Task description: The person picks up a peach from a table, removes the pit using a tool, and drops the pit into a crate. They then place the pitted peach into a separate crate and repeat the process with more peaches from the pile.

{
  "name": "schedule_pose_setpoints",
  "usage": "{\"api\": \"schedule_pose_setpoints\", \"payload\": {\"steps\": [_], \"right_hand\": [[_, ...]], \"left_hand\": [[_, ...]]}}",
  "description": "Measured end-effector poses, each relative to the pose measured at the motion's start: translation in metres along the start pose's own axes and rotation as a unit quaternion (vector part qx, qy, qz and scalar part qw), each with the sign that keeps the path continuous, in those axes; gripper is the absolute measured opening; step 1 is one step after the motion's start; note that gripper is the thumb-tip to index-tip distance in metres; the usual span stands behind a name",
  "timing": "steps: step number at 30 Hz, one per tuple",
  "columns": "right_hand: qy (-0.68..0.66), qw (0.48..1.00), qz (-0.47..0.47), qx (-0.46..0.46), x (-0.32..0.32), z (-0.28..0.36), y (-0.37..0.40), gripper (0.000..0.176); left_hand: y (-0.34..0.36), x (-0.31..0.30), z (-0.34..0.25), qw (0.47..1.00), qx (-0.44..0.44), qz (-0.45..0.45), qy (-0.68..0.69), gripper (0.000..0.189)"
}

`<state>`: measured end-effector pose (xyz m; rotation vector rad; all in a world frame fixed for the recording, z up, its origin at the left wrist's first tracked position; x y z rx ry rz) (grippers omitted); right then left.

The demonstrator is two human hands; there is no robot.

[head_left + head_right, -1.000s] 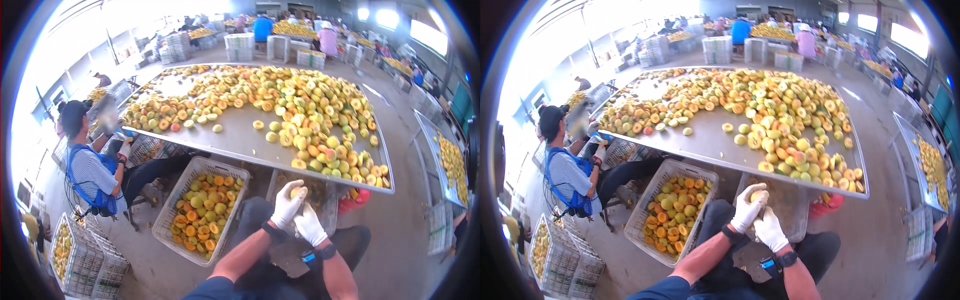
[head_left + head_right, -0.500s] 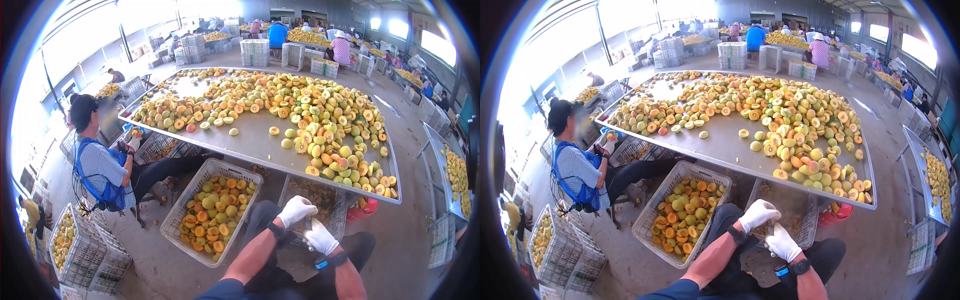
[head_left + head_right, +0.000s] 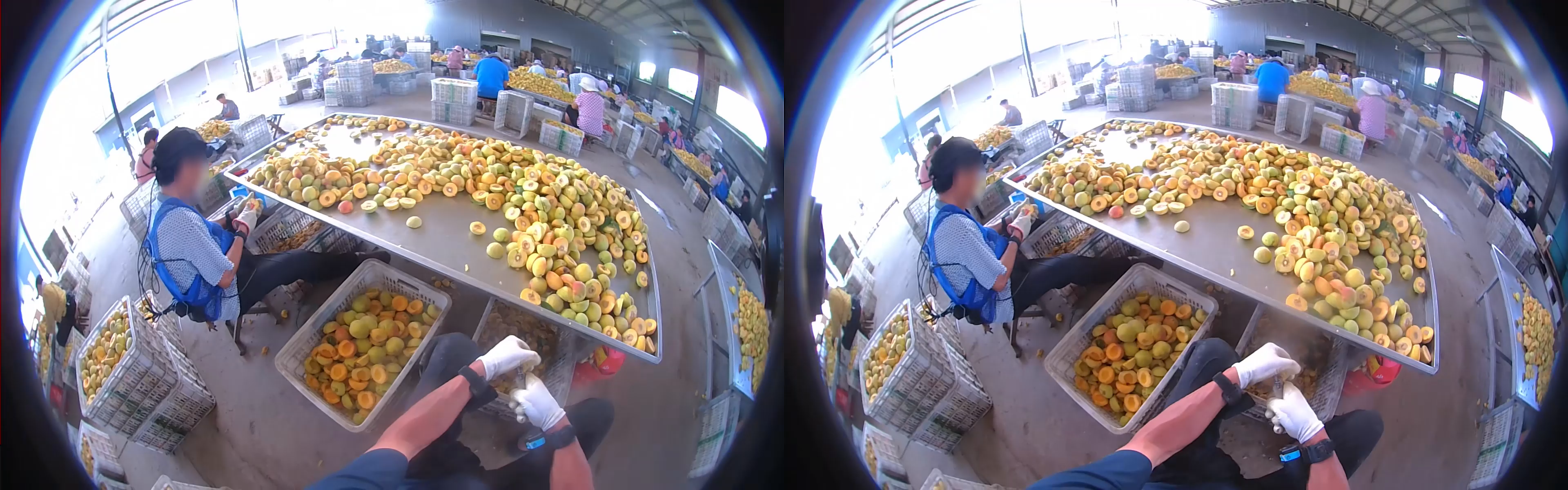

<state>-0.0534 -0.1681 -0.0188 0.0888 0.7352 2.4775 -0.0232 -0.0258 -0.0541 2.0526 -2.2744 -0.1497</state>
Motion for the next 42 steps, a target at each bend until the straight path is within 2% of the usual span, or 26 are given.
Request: {"api": "schedule_pose_setpoints", "payload": {"steps": [1, 2, 3, 5, 7, 9, 10, 12, 13, 15, 16, 17, 19, 21, 24, 28, 32, 35, 37, 41, 42], "right_hand": [[-0.053, 0.999, 0.002, 0.014, 0.001, -0.001, 0.001, 0.034], [-0.090, 0.996, -0.009, 0.004, 0.001, 0.002, 0.005, 0.025], [-0.087, 0.996, -0.006, 0.005, -0.003, 0.002, 0.005, 0.025], [-0.283, 0.958, 0.039, -0.026, -0.012, 0.004, 0.007, 0.017], [-0.288, 0.957, 0.033, -0.015, -0.006, 0.016, 0.012, 0.013], [-0.206, 0.978, 0.004, -0.037, -0.004, 0.021, 0.011, 0.012], [-0.142, 0.988, -0.027, -0.054, -0.002, 0.021, 0.010, 0.011], [-0.106, 0.992, -0.047, -0.050, 0.003, 0.023, 0.006, 0.011], [-0.072, 0.994, -0.070, -0.047, 0.004, 0.021, 0.005, 0.011], [-0.096, 0.992, -0.064, -0.046, 0.001, 0.014, 0.001, 0.014], [-0.057, 0.994, -0.072, -0.051, 0.002, 0.012, -0.001, 0.016], [-0.017, 0.995, -0.079, -0.055, 0.003, 0.012, -0.002, 0.019], [0.008, 0.995, -0.091, -0.039, 0.012, 0.012, -0.005, 0.023], [-0.015, 0.994, -0.096, -0.053, 0.017, 0.006, -0.013, 0.022], [-0.061, 0.995, -0.063, -0.045, 0.019, 0.019, -0.004, 0.016], [-0.144, 0.989, -0.010, -0.041, 0.019, 0.016, -0.001, 0.012], [-0.194, 0.980, 0.027, -0.043, 0.020, 0.019, 0.010, 0.011], [-0.270, 0.959, 0.065, -0.053, 0.021, 0.018, 0.016, 0.009], [-0.315, 0.945, 0.091, -0.018, 0.022, 0.011, 0.016, 0.010], [-0.319, 0.943, 0.095, -0.017, 0.023, 0.011, 0.019, 0.006], [-0.297, 0.950, 0.092, -0.023, 0.023, 0.011, 0.019, 0.007]], "left_hand": [[0.001, 0.003, -0.002, 1.000, 0.006, -0.003, -0.002, 0.028], [0.002, 0.006, -0.005, 0.996, 0.036, -0.028, 0.075, 0.031], [0.005, 0.009, -0.009, 0.996, 0.036, -0.032, 0.076, 0.031], [0.011, 0.011, -0.022, 0.977, 0.106, -0.071, 0.174, 0.031], [0.010, 0.010, -0.022, 0.976, 0.136, -0.090, 0.143, 0.032], [0.012, 0.005, -0.022, 0.978, 0.119, -0.161, 0.057, 0.032], [0.013, 0.004, -0.024, 0.978, 0.120, -0.162, 0.058, 0.032], [0.017, 0.000, -0.025, 0.973, 0.100, -0.208, 0.001, 0.034], [0.016, -0.001, -0.023, 0.974, 0.097, -0.206, 0.002, 0.034], [0.012, -0.001, -0.019, 0.982, 0.055, -0.170, 0.060, 0.035], [0.011, 0.002, -0.016, 0.980, 0.044, -0.130, 0.147, 0.035], [0.011, 0.001, -0.015, 0.980, 0.044, -0.129, 0.147, 0.035], [0.015, 0.004, -0.012, 0.963, -0.031, -0.114, 0.242, 0.040], [0.015, 0.004, -0.007, 0.957, -0.022, -0.139, 0.253, 0.035], [0.016, -0.001, -0.012, 0.947, 0.051, -0.151, 0.279, 0.025], [0.027, -0.003, -0.032, 0.958, 0.111, -0.118, 0.238, 0.020], [0.027, -0.001, -0.036, 0.958, 0.089, -0.061, 0.265, 0.021], [0.021, 0.002, -0.034, 0.966, 0.083, -0.038, 0.242, 0.021], [0.024, 0.004, -0.039, 0.977, 0.072, 0.007, 0.198, 0.022], [0.022, 0.003, -0.040, 0.983, 0.058, 0.042, 0.170, 0.021], [0.016, 0.000, -0.035, 0.986, 0.081, 0.046, 0.141, 0.021]]}}
Point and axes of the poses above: each hand's wrist, its own y-axis away from the middle knuckle, its own x-axis out of the palm, z = x × y, the point moved 4 cm from there along -y, towards the middle knuckle, and after that the axes turned 4 degrees about z, right-handed, at the moved point
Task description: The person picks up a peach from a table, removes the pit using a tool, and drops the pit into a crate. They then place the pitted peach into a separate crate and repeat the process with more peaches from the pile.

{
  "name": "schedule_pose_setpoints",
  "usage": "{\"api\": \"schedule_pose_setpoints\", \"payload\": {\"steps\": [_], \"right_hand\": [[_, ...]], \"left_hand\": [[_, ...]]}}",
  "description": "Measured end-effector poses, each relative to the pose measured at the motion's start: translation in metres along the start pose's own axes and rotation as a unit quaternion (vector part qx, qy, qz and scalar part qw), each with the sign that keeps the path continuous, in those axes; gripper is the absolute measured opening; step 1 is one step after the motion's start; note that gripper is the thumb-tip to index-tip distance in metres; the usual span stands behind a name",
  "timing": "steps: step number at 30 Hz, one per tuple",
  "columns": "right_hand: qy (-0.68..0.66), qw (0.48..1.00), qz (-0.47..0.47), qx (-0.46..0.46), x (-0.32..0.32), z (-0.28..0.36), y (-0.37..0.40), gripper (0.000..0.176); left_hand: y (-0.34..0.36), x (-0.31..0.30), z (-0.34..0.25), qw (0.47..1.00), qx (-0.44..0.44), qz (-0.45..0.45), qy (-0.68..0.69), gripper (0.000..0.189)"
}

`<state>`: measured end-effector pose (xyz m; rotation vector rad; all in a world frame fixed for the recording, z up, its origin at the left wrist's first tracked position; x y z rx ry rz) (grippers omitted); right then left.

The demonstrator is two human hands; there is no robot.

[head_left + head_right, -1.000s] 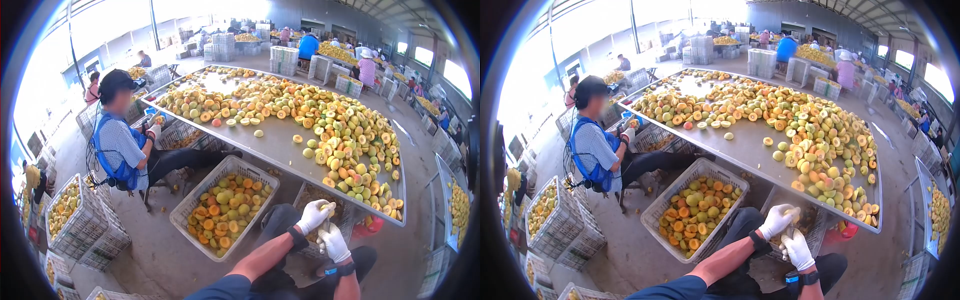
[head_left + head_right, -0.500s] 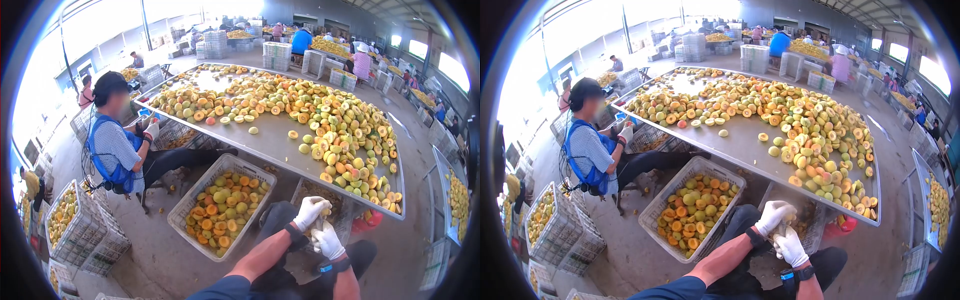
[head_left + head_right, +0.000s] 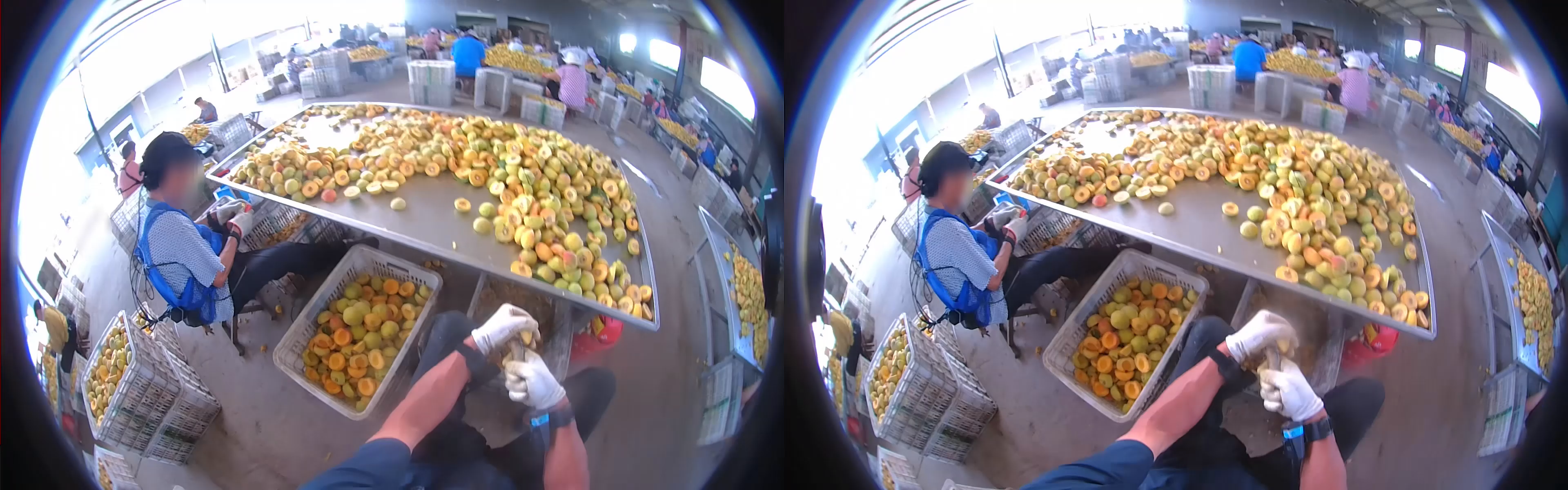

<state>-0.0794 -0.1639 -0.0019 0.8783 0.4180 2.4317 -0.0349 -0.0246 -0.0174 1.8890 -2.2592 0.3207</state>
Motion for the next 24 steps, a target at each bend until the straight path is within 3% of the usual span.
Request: {"api": "schedule_pose_setpoints", "payload": {"steps": [1, 3, 5, 9, 11, 13, 15, 17, 19, 24], "right_hand": [[0.018, 1.000, -0.007, -0.001, -0.001, -0.003, 0.003, 0.008], [0.004, 1.000, -0.021, 0.004, -0.002, -0.006, 0.005, 0.010], [-0.028, 1.000, 0.013, -0.001, -0.003, -0.007, 0.005, 0.009], [-0.077, 0.996, 0.036, -0.020, -0.012, -0.010, 0.003, 0.007], [-0.086, 0.996, 0.018, -0.033, -0.012, -0.008, 0.008, 0.006], [-0.118, 0.990, 0.058, -0.058, -0.011, 0.000, 0.008, 0.004], [-0.169, 0.982, 0.062, -0.051, -0.017, 0.002, 0.005, 0.005], [-0.172, 0.982, 0.064, -0.036, -0.017, 0.003, 0.002, 0.003], [-0.104, 0.994, 0.008, -0.028, -0.008, 0.008, 0.004, 0.003], [-0.070, 0.997, -0.014, -0.024, -0.012, 0.008, -0.001, 0.003]], "left_hand": [[0.000, 0.006, 0.000, 1.000, 0.015, 0.013, -0.024, 0.021], [0.002, 0.009, 0.001, 0.999, -0.053, 0.006, 0.000, 0.021], [-0.001, 0.007, 0.005, 0.998, -0.046, 0.031, -0.030, 0.021], [-0.002, 0.011, 0.015, 0.995, -0.071, -0.012, 0.074, 0.023], [-0.001, 0.010, 0.013, 0.992, -0.076, -0.009, 0.104, 0.035], [0.006, 0.023, 0.002, 0.967, -0.061, -0.001, 0.246, 0.044], [0.006, 0.021, -0.002, 0.995, 0.058, -0.025, 0.083, 0.047], [0.006, 0.020, 0.004, 0.993, 0.067, -0.082, 0.055, 0.041], [0.005, 0.017, 0.011, 0.990, 0.082, -0.113, 0.019, 0.038], [0.000, 0.011, 0.027, 0.990, -0.008, -0.118, 0.075, 0.043]]}}
Point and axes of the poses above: each hand's wrist, its own y-axis away from the middle knuckle, its own x-axis out of the palm, z = x × y, the point moved 4 cm from there along -y, towards the middle knuckle, and after that the axes turned 4 degrees about z, right-handed, at the moved point
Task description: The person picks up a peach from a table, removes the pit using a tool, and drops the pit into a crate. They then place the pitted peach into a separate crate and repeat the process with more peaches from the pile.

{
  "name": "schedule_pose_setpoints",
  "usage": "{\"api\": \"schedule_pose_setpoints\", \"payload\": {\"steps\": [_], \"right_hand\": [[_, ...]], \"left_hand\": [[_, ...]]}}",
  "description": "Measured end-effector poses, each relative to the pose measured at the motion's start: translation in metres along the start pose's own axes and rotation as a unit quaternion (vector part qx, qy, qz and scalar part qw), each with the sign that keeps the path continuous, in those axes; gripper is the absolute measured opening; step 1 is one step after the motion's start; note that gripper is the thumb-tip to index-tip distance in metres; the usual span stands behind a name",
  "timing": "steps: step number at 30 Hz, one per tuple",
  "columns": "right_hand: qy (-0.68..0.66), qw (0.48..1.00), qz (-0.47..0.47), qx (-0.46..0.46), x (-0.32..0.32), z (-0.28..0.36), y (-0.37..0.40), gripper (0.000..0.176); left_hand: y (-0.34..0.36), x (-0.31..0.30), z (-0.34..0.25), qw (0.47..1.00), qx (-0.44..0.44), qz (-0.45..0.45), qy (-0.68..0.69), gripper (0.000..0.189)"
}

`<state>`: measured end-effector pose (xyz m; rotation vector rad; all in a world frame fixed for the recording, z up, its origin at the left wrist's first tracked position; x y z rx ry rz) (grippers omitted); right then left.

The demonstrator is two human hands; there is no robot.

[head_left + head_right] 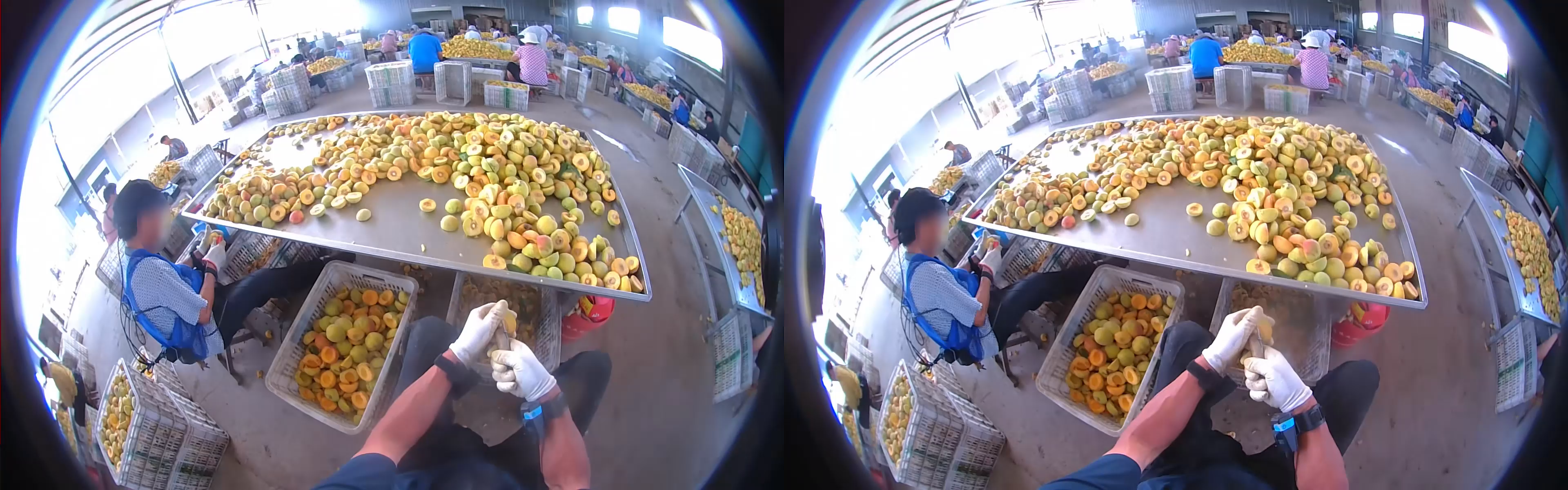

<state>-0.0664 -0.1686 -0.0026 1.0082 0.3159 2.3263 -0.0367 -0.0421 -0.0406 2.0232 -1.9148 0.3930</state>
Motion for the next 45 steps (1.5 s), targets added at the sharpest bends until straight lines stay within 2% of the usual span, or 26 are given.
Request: {"api": "schedule_pose_setpoints", "payload": {"steps": [3, 4, 6, 9, 11, 12, 13, 15, 16, 17, 18, 19, 20, 21, 22, 23, 25, 28, 31, 35, 37, 39, 40, 41, 43, 45], "right_hand": [[-0.092, 0.994, 0.060, 0.016, -0.010, -0.004, -0.005, 0.002], [-0.092, 0.994, 0.060, 0.013, -0.015, -0.004, -0.006, 0.002], [-0.187, 0.969, 0.157, 0.024, -0.015, -0.005, -0.005, 0.008], [-0.215, 0.953, 0.211, 0.012, -0.010, -0.005, -0.005, 0.012], [-0.191, 0.956, 0.222, -0.009, 0.003, -0.003, -0.010, 0.017], [-0.228, 0.949, 0.219, -0.011, 0.008, -0.003, -0.017, 0.014], [-0.265, 0.939, 0.216, -0.014, 0.009, -0.003, -0.021, 0.011], [-0.261, 0.939, 0.223, -0.028, 0.005, 0.004, -0.022, 0.013], [-0.256, 0.938, 0.230, -0.037, 0.004, 0.009, -0.021, 0.016], [-0.256, 0.938, 0.230, -0.038, 0.004, 0.014, -0.016, 0.016], [-0.242, 0.948, 0.198, -0.065, 0.004, 0.023, -0.008, 0.018], [-0.227, 0.955, 0.166, -0.093, 0.000, 0.031, -0.003, 0.020], [-0.179, 0.967, 0.143, -0.107, -0.007, 0.036, -0.001, 0.025], [-0.180, 0.967, 0.141, -0.109, -0.013, 0.037, 0.001, 0.025], [-0.174, 0.971, 0.114, -0.119, -0.021, 0.037, 0.003, 0.026], [-0.168, 0.973, 0.088, -0.128, -0.028, 0.036, 0.004, 0.028], [-0.155, 0.975, 0.074, -0.139, -0.031, 0.035, 0.009, 0.030], [-0.098, 0.983, 0.026, -0.150, -0.037, 0.032, 0.014, 0.032], [-0.032, 0.988, -0.030, -0.147, -0.040, 0.033, 0.017, 0.031], [0.070, 0.984, -0.100, -0.129, -0.057, 0.035, 0.013, 0.030], [0.165, 0.971, -0.145, -0.098, -0.066, 0.036, 0.011, 0.028], [0.227, 0.960, -0.147, -0.078, -0.073, 0.036, 0.009, 0.028], [0.218, 0.961, -0.154, -0.074, -0.080, 0.032, 0.007, 0.028], [0.274, 0.947, -0.149, -0.071, -0.085, 0.029, 0.002, 0.028], [0.328, 0.932, -0.138, -0.072, -0.093, 0.025, -0.010, 0.028], [0.404, 0.904, -0.129, -0.058, -0.095, 0.019, -0.019, 0.028]], "left_hand": [[-0.003, -0.002, 0.001, 1.000, -0.022, -0.013, -0.013, 0.046], [0.000, 0.001, -0.003, 1.000, -0.020, 0.005, -0.006, 0.047], [0.003, 0.003, -0.007, 0.999, -0.020, 0.026, 0.001, 0.048], [0.000, 0.005, -0.001, 0.994, -0.044, 0.067, 0.069, 0.054], [0.000, 0.010, 0.014, 0.956, -0.169, 0.073, 0.227, 0.053], [0.002, 0.014, 0.010, 0.973, -0.161, 0.028, 0.162, 0.054], [-0.004, 0.008, 0.022, 0.973, -0.163, 0.030, 0.160, 0.054], [-0.028, -0.017, 0.062, 0.942, -0.205, 0.059, 0.259, 0.047], [-0.034, -0.024, 0.060, 0.972, -0.117, 0.049, 0.199, 0.033], [-0.037, -0.022, 0.067, 0.972, -0.117, 0.050, 0.198, 0.033], [-0.036, -0.019, 0.060, 0.998, -0.022, 0.010, 0.063, 0.030], [-0.034, -0.016, 0.049, 0.994, 0.073, -0.030, -0.073, 0.031], [-0.040, -0.023, 0.056, 0.984, 0.067, -0.039, -0.160, 0.040], [-0.037, -0.018, 0.050, 0.984, 0.066, -0.037, -0.159, 0.040], [-0.030, -0.009, 0.033, 0.931, 0.146, -0.072, -0.328, 0.045], [-0.024, 0.001, 0.016, 0.841, 0.220, -0.105, -0.483, 0.049], [-0.027, 0.004, 0.008, 0.842, 0.236, -0.114, -0.472, 0.052], [-0.023, 0.009, -0.016, 0.816, 0.268, -0.186, -0.478, 0.049], [-0.007, 0.011, -0.060, 0.804, 0.265, -0.253, -0.468, 0.054], [0.035, -0.013, -0.119, 0.730, 0.335, -0.291, -0.520, 0.053], [0.058, -0.045, -0.134, 0.678, 0.308, -0.294, -0.599, 0.052], [0.080, -0.089, -0.133, 0.656, 0.181, -0.328, -0.655, 0.051], [0.089, -0.108, -0.132, 0.621, 0.064, -0.320, -0.713, 0.051], [0.098, -0.124, -0.130, 0.571, -0.049, -0.310, -0.759, 0.051], [0.106, -0.140, -0.129, 0.518, -0.100, -0.302, -0.794, 0.046], [0.093, -0.138, -0.128, 0.579, -0.020, -0.287, -0.763, 0.032]]}}
Point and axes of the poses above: each hand's wrist, its own y-axis away from the middle knuckle, its own x-axis out of the palm, z = x × y, the point moved 4 cm from there along -y, towards the middle knuckle, and after that the axes turned 4 degrees about z, right-handed, at the moved point
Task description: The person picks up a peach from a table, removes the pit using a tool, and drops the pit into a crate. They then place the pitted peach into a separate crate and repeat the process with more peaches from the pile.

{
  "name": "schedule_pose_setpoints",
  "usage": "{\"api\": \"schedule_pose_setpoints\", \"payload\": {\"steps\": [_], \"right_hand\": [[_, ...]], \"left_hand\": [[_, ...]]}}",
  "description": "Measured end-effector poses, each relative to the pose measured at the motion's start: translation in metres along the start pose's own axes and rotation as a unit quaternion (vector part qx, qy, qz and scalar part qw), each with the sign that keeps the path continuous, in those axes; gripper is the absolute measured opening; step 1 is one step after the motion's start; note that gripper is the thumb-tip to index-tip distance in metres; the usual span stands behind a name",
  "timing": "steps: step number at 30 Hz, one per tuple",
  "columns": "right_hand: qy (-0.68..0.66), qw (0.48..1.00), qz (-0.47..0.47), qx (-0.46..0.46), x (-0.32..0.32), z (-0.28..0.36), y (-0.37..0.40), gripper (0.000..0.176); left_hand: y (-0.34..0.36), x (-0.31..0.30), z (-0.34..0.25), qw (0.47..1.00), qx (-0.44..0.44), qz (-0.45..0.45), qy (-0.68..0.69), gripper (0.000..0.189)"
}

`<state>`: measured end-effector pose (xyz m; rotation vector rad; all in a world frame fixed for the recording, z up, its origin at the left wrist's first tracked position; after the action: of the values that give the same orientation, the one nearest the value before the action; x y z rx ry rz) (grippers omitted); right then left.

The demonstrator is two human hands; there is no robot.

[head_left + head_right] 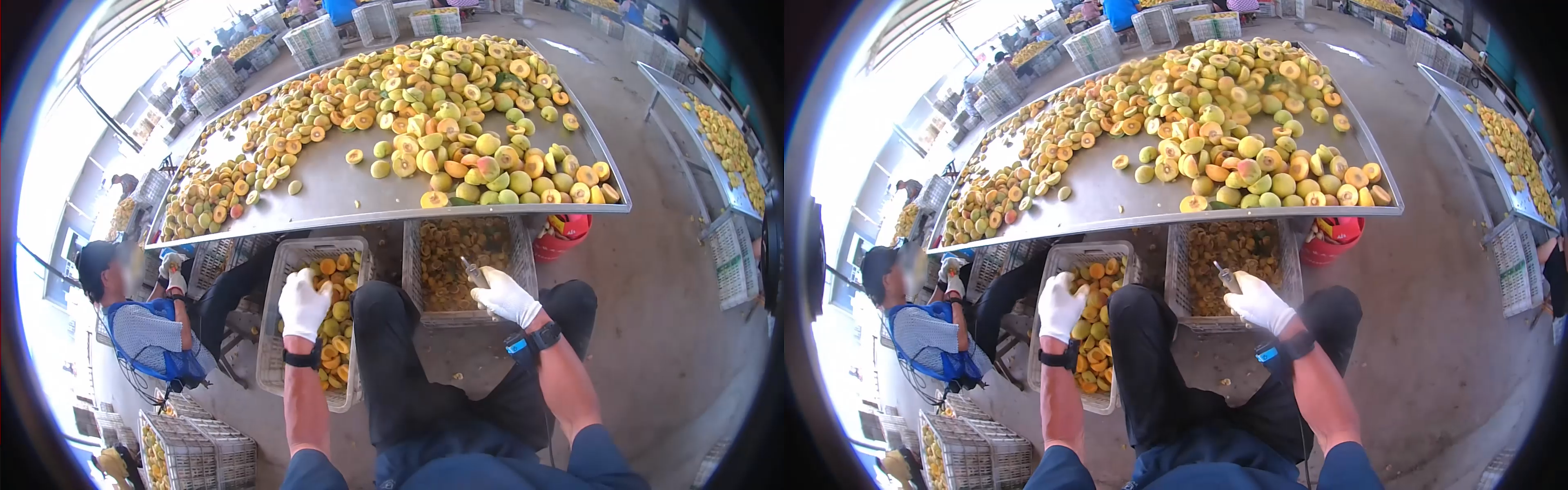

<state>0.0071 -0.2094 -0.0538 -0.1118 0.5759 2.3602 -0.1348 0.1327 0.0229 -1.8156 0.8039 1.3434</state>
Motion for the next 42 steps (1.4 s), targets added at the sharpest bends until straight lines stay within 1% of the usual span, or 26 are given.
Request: {"api": "schedule_pose_setpoints", "payload": {"steps": [1, 2, 4, 6, 8, 11, 13, 14, 16, 17, 20, 22, 24, 26, 27, 28, 29, 30, 31, 32, 34, 36, 39, 40, 41, 42], "right_hand": [[0.039, 0.999, 0.005, 0.003, 0.001, 0.011, 0.002, 0.027], [0.040, 0.999, 0.006, -0.001, 0.004, 0.010, 0.001, 0.027], [0.100, 0.992, -0.040, -0.065, 0.008, 0.011, -0.001, 0.025], [0.158, 0.984, -0.057, -0.067, 0.012, -0.001, -0.007, 0.023], [0.249, 0.962, -0.063, -0.088, 0.014, -0.012, -0.009, 0.021], [0.323, 0.945, -0.023, -0.039, 0.012, -0.020, -0.007, 0.023], [0.356, 0.935, -0.005, -0.007, 0.009, -0.021, -0.005, 0.024], [0.365, 0.931, 0.000, 0.003, 0.007, -0.021, -0.004, 0.026], [0.363, 0.932, 0.004, 0.027, 0.004, -0.017, -0.002, 0.027], [0.361, 0.932, 0.003, 0.030, 0.003, -0.014, -0.001, 0.027], [0.362, 0.932, 0.008, 0.026, 0.004, -0.006, 0.000, 0.028], [0.363, 0.931, 0.025, 0.028, 0.007, -0.003, 0.000, 0.027], [0.367, 0.929, 0.026, 0.029, 0.007, 0.000, 0.000, 0.028], [0.367, 0.929, 0.028, 0.035, 0.007, -0.002, 0.002, 0.028], [0.367, 0.930, 0.008, 0.023, 0.005, -0.007, 0.000, 0.027], [0.363, 0.932, -0.008, 0.016, 0.007, -0.013, 0.002, 0.027], [0.351, 0.936, -0.018, 0.012, 0.008, -0.015, 0.006, 0.026], [0.339, 0.940, -0.029, 0.009, 0.006, -0.015, 0.008, 0.025], [0.319, 0.946, -0.052, -0.016, 0.005, -0.018, 0.011, 0.025], [0.301, 0.950, -0.075, -0.041, 0.004, -0.019, 0.015, 0.024], [0.201, 0.962, -0.129, -0.133, 0.005, -0.012, 0.024, 0.024], [0.163, 0.963, -0.150, -0.154, 0.008, 0.004, 0.034, 0.025], [0.167, 0.964, -0.139, -0.152, 0.023, 0.028, 0.043, 0.025], [0.169, 0.965, -0.137, -0.146, 0.029, 0.029, 0.041, 0.025], [0.189, 0.962, -0.135, -0.141, 0.035, 0.029, 0.039, 0.025], [0.210, 0.959, -0.133, -0.138, 0.040, 0.029, 0.037, 0.024]], "left_hand": [[-0.008, -0.004, -0.021, 0.998, 0.045, -0.003, 0.041, 0.028], [-0.016, -0.007, -0.047, 0.992, 0.090, -0.010, 0.084, 0.024], [-0.036, -0.001, -0.093, 0.983, 0.138, -0.024, 0.123, 0.021], [-0.066, 0.018, -0.137, 0.982, 0.151, 0.018, 0.111, 0.026], [-0.098, 0.049, -0.169, 0.982, 0.144, 0.086, 0.090, 0.032], [-0.136, 0.088, -0.203, 0.982, 0.116, 0.129, 0.073, 0.041], [-0.152, 0.108, -0.212, 0.980, 0.079, 0.162, 0.080, 0.047], [-0.157, 0.118, -0.213, 0.980, 0.082, 0.161, 0.081, 0.047], [-0.159, 0.135, -0.210, 0.965, 0.042, 0.241, 0.098, 0.054], [-0.159, 0.139, -0.210, 0.968, 0.042, 0.222, 0.109, 0.055], [-0.151, 0.121, -0.215, 0.966, 0.037, 0.232, 0.106, 0.053], [-0.149, 0.125, -0.212, 0.970, 0.029, 0.214, 0.111, 0.051], [-0.153, 0.131, -0.205, 0.975, 0.002, 0.120, 0.188, 0.049], [-0.158, 0.138, -0.191, 0.960, 0.025, 0.082, 0.268, 0.044], [-0.159, 0.144, -0.183, 0.930, 0.035, 0.067, 0.359, 0.038], [-0.164, 0.155, -0.174, 0.890, 0.062, 0.022, 0.451, 0.032], [-0.167, 0.173, -0.165, 0.838, 0.055, 0.021, 0.543, 0.030], [-0.139, 0.133, -0.180, 0.749, 0.011, 0.054, 0.660, 0.033], [-0.118, 0.115, -0.178, 0.701, -0.045, 0.124, 0.701, 0.037], [-0.101, 0.113, -0.174, 0.664, -0.042, 0.161, 0.729, 0.036], [-0.061, 0.112, -0.169, 0.580, -0.091, 0.225, 0.777, 0.036], [-0.024, 0.120, -0.164, 0.449, -0.112, 0.303, 0.834, 0.044], [0.022, 0.126, -0.157, 0.442, -0.133, 0.318, 0.828, 0.046], [0.032, 0.118, -0.159, 0.603, -0.010, 0.268, 0.752, 0.049], [0.040, 0.107, -0.162, 0.734, 0.115, 0.203, 0.638, 0.051], [0.042, 0.105, -0.162, 0.732, 0.115, 0.202, 0.641, 0.051]]}}
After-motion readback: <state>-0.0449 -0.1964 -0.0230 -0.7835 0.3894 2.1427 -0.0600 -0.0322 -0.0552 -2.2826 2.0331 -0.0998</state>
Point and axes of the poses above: each hand's wrist, its own y-axis away from the middle knuckle, its own x-axis out of the palm, z = x × y, the point moved 4 cm from there along -y, towards the middle knuckle, and after that the axes turned 4 degrees about z, right-handed, at the moved point
